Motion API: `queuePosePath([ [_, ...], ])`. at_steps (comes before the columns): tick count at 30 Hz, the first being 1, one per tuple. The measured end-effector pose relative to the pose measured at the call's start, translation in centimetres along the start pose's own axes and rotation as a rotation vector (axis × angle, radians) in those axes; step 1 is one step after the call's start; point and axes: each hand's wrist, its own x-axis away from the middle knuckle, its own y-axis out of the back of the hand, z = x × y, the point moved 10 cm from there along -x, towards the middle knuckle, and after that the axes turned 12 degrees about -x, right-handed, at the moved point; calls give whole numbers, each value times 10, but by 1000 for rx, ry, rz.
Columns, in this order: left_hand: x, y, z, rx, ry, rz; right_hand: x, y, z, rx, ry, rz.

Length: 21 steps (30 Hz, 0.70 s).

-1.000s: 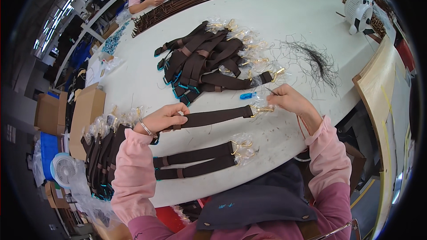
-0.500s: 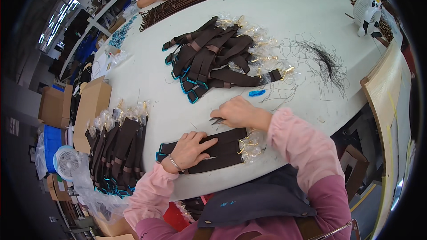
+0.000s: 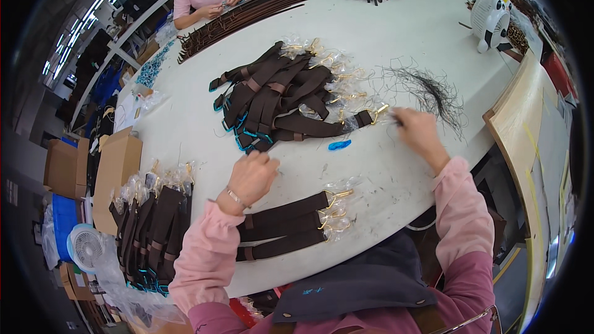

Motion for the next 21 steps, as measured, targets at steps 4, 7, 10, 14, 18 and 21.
queuePosePath([
  [4,-71,16,-11,-26,-37,-329,13,-94,81,67,60,596],
  [7,-87,1,-14,-8,-66,-330,20,-68,62,-26,96,425],
  [10,-91,2,-4,244,-189,-323,32,-27,-11,52,0,277],
  [14,-94,45,15,642,-29,-91,19,22,-82,304,-349,141],
  [18,-78,76,8,633,-104,162,-35,-21,44,-823,-387,319],
  [21,-76,108,-8,645,-200,110,-39,-65,100,-1080,-310,492],
])
